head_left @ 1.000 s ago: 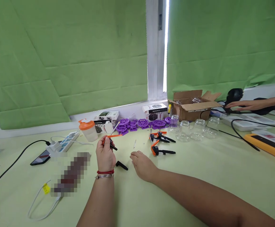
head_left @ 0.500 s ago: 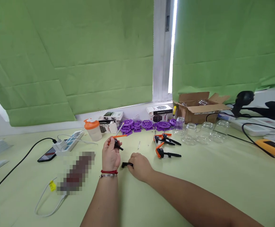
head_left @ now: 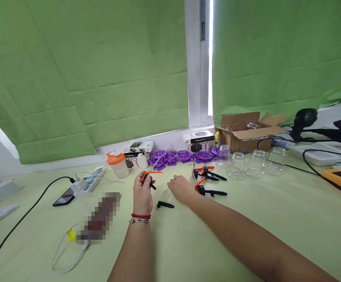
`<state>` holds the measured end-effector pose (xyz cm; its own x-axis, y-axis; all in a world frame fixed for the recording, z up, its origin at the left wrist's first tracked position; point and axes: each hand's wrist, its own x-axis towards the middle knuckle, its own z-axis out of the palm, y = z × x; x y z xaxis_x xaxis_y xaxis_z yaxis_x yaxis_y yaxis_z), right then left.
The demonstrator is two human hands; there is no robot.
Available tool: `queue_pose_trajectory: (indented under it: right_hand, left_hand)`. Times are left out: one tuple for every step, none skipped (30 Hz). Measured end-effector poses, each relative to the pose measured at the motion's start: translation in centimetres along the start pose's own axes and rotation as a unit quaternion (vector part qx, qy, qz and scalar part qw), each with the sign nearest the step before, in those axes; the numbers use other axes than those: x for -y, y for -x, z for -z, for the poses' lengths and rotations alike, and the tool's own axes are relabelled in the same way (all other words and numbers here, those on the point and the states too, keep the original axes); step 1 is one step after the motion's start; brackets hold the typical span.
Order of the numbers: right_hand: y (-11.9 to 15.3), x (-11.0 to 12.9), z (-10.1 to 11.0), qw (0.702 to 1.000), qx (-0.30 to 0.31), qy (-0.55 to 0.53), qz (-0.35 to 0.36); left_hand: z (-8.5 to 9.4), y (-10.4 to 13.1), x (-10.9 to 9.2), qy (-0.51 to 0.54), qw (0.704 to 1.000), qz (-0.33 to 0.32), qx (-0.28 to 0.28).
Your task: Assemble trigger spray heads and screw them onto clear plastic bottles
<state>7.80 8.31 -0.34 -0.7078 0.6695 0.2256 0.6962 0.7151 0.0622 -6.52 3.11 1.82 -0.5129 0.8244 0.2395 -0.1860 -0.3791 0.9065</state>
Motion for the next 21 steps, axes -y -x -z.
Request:
queue_pose_trajectory:
  right_hand:
    - [-0.4, -0.1, -0.1, 0.999, 0.016, 0.029, 0.029]
    - [-0.6, -0.1, -0.3, 0.996, 0.031, 0.054, 0.057]
    - [-0.8, 0.0, -0.5, 0.993, 0.042, 0.074, 0.082]
    - [-0.9, 0.1, -0.8, 0.99, 0.047, 0.088, 0.102]
    - [-1.0, 0.3, -1.0, 0.987, 0.046, 0.098, 0.119]
    - [-1.1, 0.4, -1.1, 0.985, 0.043, 0.104, 0.132]
    - [-1.1, 0.4, -1.2, 0.983, 0.04, 0.109, 0.144]
    - [-1.1, 0.4, -1.3, 0.981, 0.038, 0.114, 0.154]
    - [-1.1, 0.4, -1.2, 0.978, 0.037, 0.121, 0.167]
    - [-1.1, 0.3, -1.0, 0.975, 0.033, 0.128, 0.181]
    - [-1.0, 0.1, -0.8, 0.971, 0.022, 0.133, 0.196]
    - [-0.9, 0.0, -0.5, 0.969, 0.0, 0.135, 0.209]
    - [-0.6, -0.2, -0.1, 0.967, -0.032, 0.129, 0.218]
    - [-0.2, -0.3, 0.3, 0.965, -0.077, 0.114, 0.221]
    - [0.4, -0.4, 0.9, 0.964, -0.134, 0.085, 0.215]
    - [1.1, -0.5, 1.7, 0.959, -0.195, 0.044, 0.202]
    - [1.8, -0.5, 2.5, 0.948, -0.262, -0.013, 0.179]
    - [2.6, -0.4, 3.5, 0.929, -0.331, -0.086, 0.145]
    - [3.5, -0.4, 4.5, 0.902, -0.383, -0.166, 0.107]
    - [4.2, -0.3, 5.5, 0.87, -0.422, -0.247, 0.06]
    - [4.9, -0.3, 6.4, 0.845, -0.43, -0.317, 0.019]
  left_hand:
    - [-0.1, 0.2, 0.0, -0.035, 0.999, -0.016, 0.001]
    - [-0.2, 0.4, -0.1, -0.067, 0.997, -0.031, 0.005]
    - [-0.2, 0.6, -0.1, -0.093, 0.995, -0.043, 0.01]
    - [-0.3, 0.7, -0.2, -0.115, 0.992, -0.053, 0.016]
    - [-0.3, 0.8, -0.2, -0.132, 0.989, -0.06, 0.021]
    - [-0.3, 0.9, -0.2, -0.145, 0.987, -0.066, 0.024]
    - [-0.3, 0.9, -0.2, -0.155, 0.985, -0.071, 0.027]
    - [-0.3, 0.9, -0.1, -0.162, 0.983, -0.074, 0.03]
    - [-0.2, 0.9, 0.0, -0.167, 0.982, -0.076, 0.033]
    - [-0.2, 0.9, 0.0, -0.171, 0.982, -0.077, 0.035]
    - [-0.1, 0.8, 0.1, -0.174, 0.981, -0.077, 0.035]
    - [-0.1, 0.8, 0.1, -0.176, 0.981, -0.079, 0.036]
    - [-0.1, 0.7, 0.1, -0.178, 0.98, -0.081, 0.037]
    - [-0.1, 0.8, 0.1, -0.179, 0.98, -0.084, 0.04]
    - [-0.2, 0.8, 0.1, -0.179, 0.979, -0.087, 0.045]
    - [-0.3, 0.9, 0.0, -0.178, 0.979, -0.088, 0.053]
    - [-0.4, 1.1, -0.1, -0.178, 0.978, -0.087, 0.064]
    - [-0.6, 1.4, -0.2, -0.177, 0.978, -0.083, 0.079]
    - [-0.9, 1.7, -0.3, -0.174, 0.977, -0.076, 0.099]
    - [-1.3, 2.1, -0.4, -0.17, 0.976, -0.067, 0.122]
    - [-1.7, 2.6, -0.4, -0.162, 0.974, -0.056, 0.15]
